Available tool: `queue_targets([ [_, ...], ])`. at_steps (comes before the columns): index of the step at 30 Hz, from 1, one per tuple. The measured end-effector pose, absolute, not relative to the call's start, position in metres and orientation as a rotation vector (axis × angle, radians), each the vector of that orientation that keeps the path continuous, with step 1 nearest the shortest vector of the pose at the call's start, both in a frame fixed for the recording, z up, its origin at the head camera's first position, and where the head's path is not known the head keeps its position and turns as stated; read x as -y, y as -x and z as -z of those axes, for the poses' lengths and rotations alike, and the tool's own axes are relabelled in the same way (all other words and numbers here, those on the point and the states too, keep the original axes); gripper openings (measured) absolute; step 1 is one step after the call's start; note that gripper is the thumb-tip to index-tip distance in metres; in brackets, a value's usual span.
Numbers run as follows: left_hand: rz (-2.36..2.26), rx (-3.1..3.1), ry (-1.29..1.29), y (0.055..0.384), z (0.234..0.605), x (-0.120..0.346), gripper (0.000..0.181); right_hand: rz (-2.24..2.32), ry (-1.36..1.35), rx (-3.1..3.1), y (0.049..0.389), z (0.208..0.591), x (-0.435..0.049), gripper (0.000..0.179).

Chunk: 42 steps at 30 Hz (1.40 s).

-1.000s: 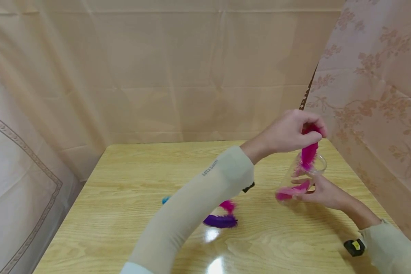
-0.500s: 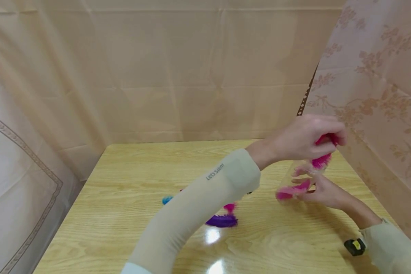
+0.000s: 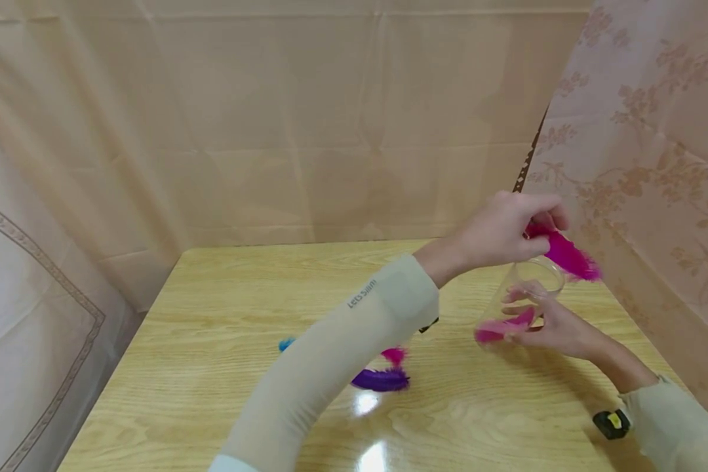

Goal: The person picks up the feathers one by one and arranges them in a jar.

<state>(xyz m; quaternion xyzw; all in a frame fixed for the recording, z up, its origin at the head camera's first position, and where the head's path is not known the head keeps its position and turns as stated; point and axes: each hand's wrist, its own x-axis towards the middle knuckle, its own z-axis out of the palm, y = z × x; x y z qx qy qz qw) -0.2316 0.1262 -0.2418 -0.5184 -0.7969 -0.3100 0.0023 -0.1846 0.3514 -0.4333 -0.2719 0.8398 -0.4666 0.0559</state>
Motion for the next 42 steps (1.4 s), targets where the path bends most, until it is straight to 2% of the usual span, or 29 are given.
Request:
queue_targets([
  [9,1.243,2.533,1.542,0.231,0.239,-0.117,0.020,1.385,0.752,-2.568,0.183,0.432,-0.352,0.071],
  [13,1.295,2.539,1.517,0.229,0.244,-0.117,0.018,1.356,0.732,-2.592,0.181,0.432,-0.353,0.087],
  [19,1.245,2.548,1.554,0.228,0.254,-0.127,0.015,1.380,0.739,-2.573,0.179,0.433,-0.353,0.087],
  [23,1.214,2.585,1.629,0.229,0.258,-0.133,0.011,1.386,0.768,-2.574,0.179,0.433,-0.353,0.094],
  [26,1.128,2.601,1.722,0.231,0.259,-0.134,0.008,1.391,0.775,-2.571,0.179,0.433,-0.353,0.083],
  [29,0.997,2.569,1.862,0.231,0.259,-0.135,0.013,1.406,0.771,-2.550,0.178,0.434,-0.354,0.072],
  [33,0.777,2.554,1.982,0.230,0.258,-0.141,0.019,1.432,0.788,-2.512,0.176,0.435,-0.355,0.067],
  [42,0.479,2.647,1.948,0.227,0.263,-0.154,0.025,1.355,0.872,-2.611,0.176,0.434,-0.352,0.052],
])
